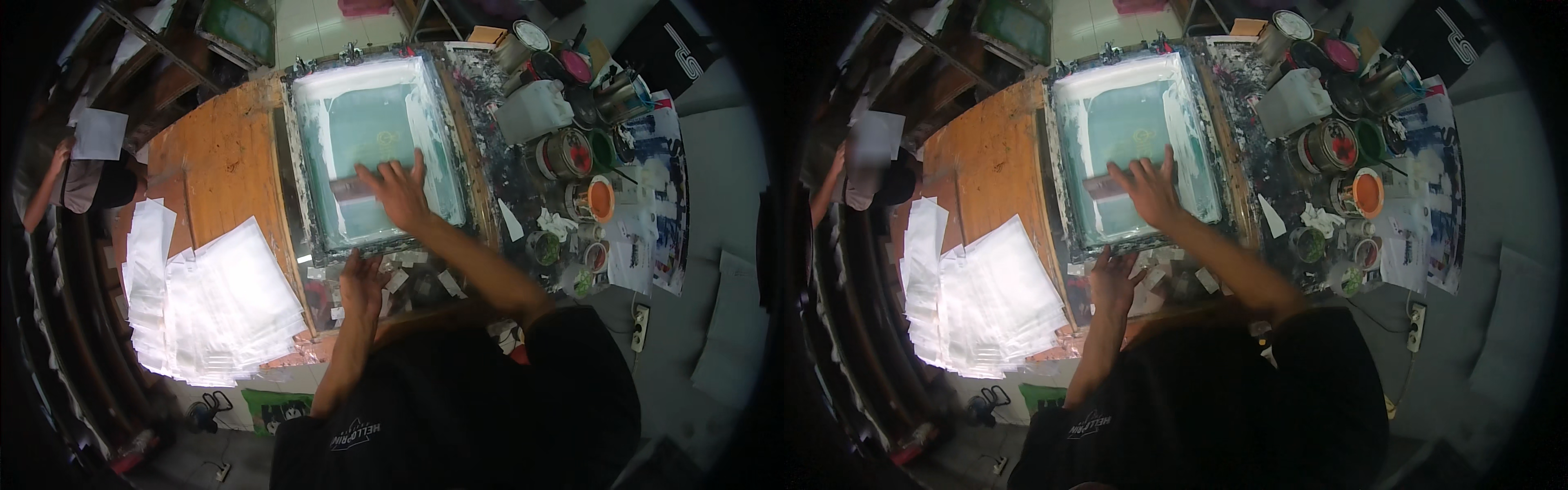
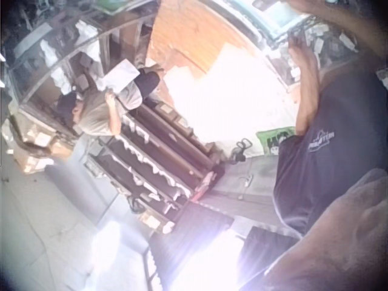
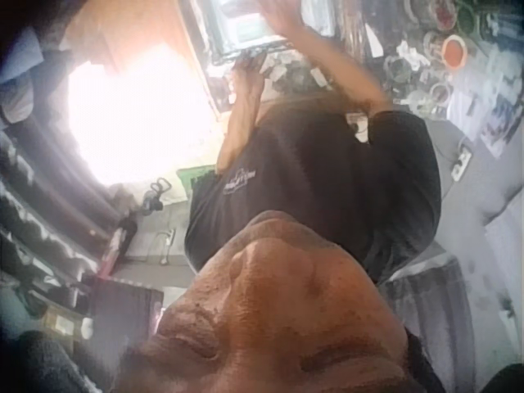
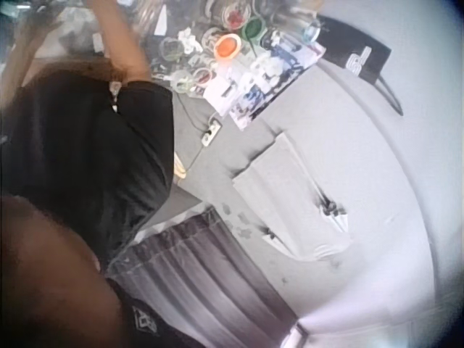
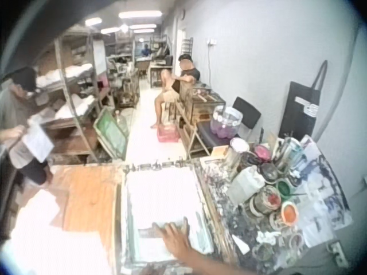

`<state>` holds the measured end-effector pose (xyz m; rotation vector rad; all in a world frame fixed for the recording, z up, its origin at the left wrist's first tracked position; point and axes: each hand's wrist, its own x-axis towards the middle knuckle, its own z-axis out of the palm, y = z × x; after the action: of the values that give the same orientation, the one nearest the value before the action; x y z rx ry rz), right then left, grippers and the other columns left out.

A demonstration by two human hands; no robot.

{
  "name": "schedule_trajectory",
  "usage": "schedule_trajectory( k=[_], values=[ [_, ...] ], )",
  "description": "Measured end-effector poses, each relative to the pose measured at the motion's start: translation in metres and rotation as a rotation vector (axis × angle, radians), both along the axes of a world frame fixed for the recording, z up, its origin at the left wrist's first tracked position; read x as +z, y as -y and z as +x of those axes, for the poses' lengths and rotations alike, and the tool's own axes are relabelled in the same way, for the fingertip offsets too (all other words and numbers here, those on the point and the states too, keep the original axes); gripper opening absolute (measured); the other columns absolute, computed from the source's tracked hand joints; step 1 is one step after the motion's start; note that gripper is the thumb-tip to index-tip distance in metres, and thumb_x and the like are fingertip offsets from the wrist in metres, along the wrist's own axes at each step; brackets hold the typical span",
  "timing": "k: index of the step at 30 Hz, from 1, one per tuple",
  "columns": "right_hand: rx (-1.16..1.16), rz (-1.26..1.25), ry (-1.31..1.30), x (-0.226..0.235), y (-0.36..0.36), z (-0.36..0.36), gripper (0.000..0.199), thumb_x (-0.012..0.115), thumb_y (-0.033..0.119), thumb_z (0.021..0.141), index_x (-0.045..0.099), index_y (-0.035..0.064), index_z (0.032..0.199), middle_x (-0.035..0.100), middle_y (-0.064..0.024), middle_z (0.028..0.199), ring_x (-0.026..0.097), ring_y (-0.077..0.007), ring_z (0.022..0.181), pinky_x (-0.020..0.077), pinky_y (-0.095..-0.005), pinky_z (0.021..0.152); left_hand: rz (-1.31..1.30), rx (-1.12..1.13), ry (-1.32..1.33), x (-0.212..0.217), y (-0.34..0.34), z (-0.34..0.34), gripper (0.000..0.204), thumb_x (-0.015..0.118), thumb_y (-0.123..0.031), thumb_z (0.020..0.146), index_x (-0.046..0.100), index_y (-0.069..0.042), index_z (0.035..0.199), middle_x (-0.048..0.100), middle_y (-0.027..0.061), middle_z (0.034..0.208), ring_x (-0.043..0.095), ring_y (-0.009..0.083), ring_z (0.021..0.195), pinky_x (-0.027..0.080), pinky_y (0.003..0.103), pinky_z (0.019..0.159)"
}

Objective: The person repeatedly places white paper under a screen-printing frame, uses a squeegee to pull ink across the screen, and removes the printed paper. A second person assists by stacking the finished prints.

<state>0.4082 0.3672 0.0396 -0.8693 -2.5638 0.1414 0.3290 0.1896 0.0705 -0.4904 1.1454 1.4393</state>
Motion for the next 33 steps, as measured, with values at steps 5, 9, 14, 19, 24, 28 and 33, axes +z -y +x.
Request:
schedule_trajectory(
  k=[5, 9, 14, 19, 24, 28, 33],
  values=[
    [-0.078, 0.121, 0.043, -0.014, -0.115, -0.056, 0.067, 0.077, 0.008, 0.079, 0.057, 0.0208, 0.142, 0.057, -0.0047, 0.099, 0.057, -0.0232, 0.109, 0.0132, -0.0767, 0.113, 0.015, -0.014, 0.006, 0.0, -0.006, -0.002, 0.075, 0.06, -0.041, 0.1, 0.029, -0.001, 0.156, 0.037, 0.0228, 0.152, 0.038, 0.0355, 0.143, 0.033, 0.062, 0.112],
    [-0.097, 0.066, 0.045, -0.008, -0.18, -0.081, 0.059, 0.074, 0.01, 0.083, 0.058, 0.0214, 0.139, 0.062, -0.0088, 0.108, 0.059, -0.0264, 0.112, 0.0267, -0.0706, 0.106, -0.009, -0.024, 0.023, -0.01, -0.006, -0.004, 0.065, 0.059, -0.041, 0.101, 0.036, -0.003, 0.147, 0.038, 0.0231, 0.149, 0.041, 0.0372, 0.14, 0.031, 0.066, 0.112],
    [0.066, -0.301, 0.215, 0.023, -0.144, -0.052, 0.058, 0.075, 0.012, 0.083, 0.058, 0.0226, 0.138, 0.065, -0.01, 0.108, 0.061, -0.0298, 0.111, 0.0362, -0.0535, 0.093, 0.002, 0.011, 0.05, -0.02, 0.004, -0.008, 0.044, 0.063, -0.038, 0.1, 0.05, -0.005, 0.125, 0.049, 0.0182, 0.128, 0.048, 0.0361, 0.131, 0.033, 0.068, 0.11],
    [0.142, -0.191, -0.004, 0.049, -0.008, 0.02, 0.058, 0.068, 0.007, 0.087, 0.059, 0.0195, 0.142, 0.057, -0.0077, 0.099, 0.055, -0.0258, 0.097, 0.0346, -0.0498, 0.09, 0.084, -0.007, 0.038, 0.004, 0.005, -0.009, 0.031, 0.066, -0.036, 0.099, 0.059, -0.007, 0.108, 0.057, 0.0142, 0.117, 0.052, 0.0342, 0.127, 0.036, 0.066, 0.11],
    [0.054, 0.025, 0.036, 0.131, 0.036, 0.023, 0.055, 0.069, 0.03, 0.09, 0.059, 0.0184, 0.143, 0.053, -0.0047, 0.097, 0.052, -0.0228, 0.094, 0.0327, -0.0533, 0.096, 0.427, -0.014, 0.029, 0.051, 0.007, -0.028, 0.015, 0.07, -0.017, 0.092, 0.066, -0.01, 0.105, 0.07, 0.0123, 0.111, 0.063, 0.0349, 0.118, 0.043, 0.053, 0.108],
    [0.057, 0.186, -0.136, 0.19, -0.008, 0.006, 0.058, 0.065, 0.054, 0.092, 0.062, 0.0173, 0.137, 0.051, -0.003, 0.088, 0.051, -0.0213, 0.086, 0.037, -0.0452, 0.082, 0.7, -0.043, -0.113, 0.106, -0.036, -0.051, 0.018, 0.063, -0.004, 0.086, 0.07, -0.008, 0.102, 0.074, 0.0137, 0.108, 0.064, 0.039, 0.12, 0.036, 0.058, 0.116],
    [0.052, 0.182, -0.172, 0.275, -0.085, -0.023, 0.045, 0.062, 0.045, 0.098, 0.072, 0.0042, 0.113, 0.063, -0.0113, 0.076, 0.056, -0.0208, 0.071, 0.0408, -0.0401, 0.069, 0.297, -0.28, -1.128, 0.054, -0.153, -0.123, 0.039, 0.058, -0.02, 0.101, 0.059, 0.007, 0.129, 0.063, 0.0168, 0.13, 0.057, 0.0237, 0.12, 0.044, 0.04, 0.106]
  ],
)
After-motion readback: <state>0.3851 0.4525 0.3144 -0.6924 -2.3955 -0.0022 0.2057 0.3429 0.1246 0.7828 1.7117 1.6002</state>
